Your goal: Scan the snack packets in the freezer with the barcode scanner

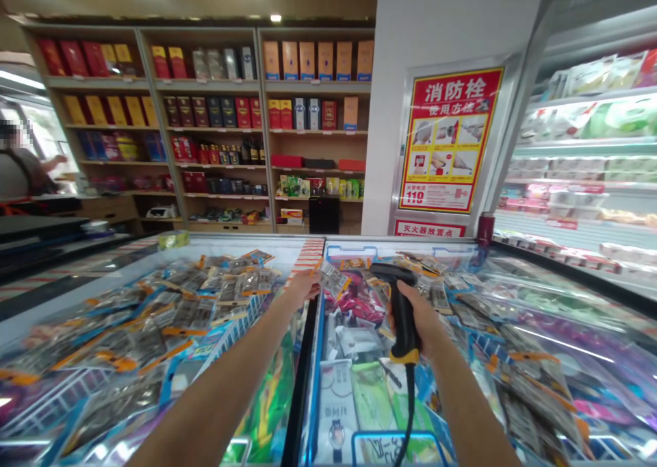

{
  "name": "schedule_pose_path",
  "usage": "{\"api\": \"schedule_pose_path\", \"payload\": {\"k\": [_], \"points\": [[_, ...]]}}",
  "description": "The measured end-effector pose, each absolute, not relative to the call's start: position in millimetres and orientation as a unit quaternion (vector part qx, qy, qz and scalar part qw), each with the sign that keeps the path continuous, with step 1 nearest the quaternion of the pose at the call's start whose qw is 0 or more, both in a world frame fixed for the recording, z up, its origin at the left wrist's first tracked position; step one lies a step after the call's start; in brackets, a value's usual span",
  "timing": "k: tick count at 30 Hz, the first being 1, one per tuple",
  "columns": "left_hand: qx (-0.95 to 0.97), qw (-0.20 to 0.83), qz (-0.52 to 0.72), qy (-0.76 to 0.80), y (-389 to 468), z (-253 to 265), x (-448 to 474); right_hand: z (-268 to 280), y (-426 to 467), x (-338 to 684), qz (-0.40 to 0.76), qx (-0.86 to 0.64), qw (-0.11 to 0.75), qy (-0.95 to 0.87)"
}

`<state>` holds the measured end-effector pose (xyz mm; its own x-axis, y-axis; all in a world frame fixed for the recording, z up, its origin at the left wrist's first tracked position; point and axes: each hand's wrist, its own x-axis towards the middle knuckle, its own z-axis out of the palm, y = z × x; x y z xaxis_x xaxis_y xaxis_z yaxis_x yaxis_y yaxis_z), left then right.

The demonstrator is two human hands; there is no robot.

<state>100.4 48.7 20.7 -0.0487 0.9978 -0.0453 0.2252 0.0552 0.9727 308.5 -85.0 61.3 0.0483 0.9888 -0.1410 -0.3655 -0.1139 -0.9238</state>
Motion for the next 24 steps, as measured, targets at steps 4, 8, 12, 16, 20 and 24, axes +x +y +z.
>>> {"api": "schedule_pose_path", "payload": {"k": [4,8,12,16,20,24], "points": [[0.522,0.465,0.457,0.550,35.6,30.1,48.8,55.5,-92.5,275.7,0.610,-0.449,0.491,-0.430],[0.535,0.458,0.447,0.551,33.0,40.4,15.7,54.3,-100.8,255.1,0.583,-0.451,0.439,-0.514],[0.552,0.443,0.438,0.554,33.4,47.1,4.1,55.1,-104.1,252.2,0.578,-0.462,0.416,-0.529],[0.564,0.430,0.428,0.561,35.6,51.0,5.8,53.2,-104.6,255.7,0.581,-0.469,0.411,-0.523],[0.568,0.407,0.407,0.588,40.8,53.3,3.4,51.1,-101.5,264.9,0.579,-0.467,0.430,-0.511],[0.550,0.361,0.414,0.629,46.9,53.9,-14.0,51.4,-95.1,287.3,0.569,-0.481,0.468,-0.476]]}}
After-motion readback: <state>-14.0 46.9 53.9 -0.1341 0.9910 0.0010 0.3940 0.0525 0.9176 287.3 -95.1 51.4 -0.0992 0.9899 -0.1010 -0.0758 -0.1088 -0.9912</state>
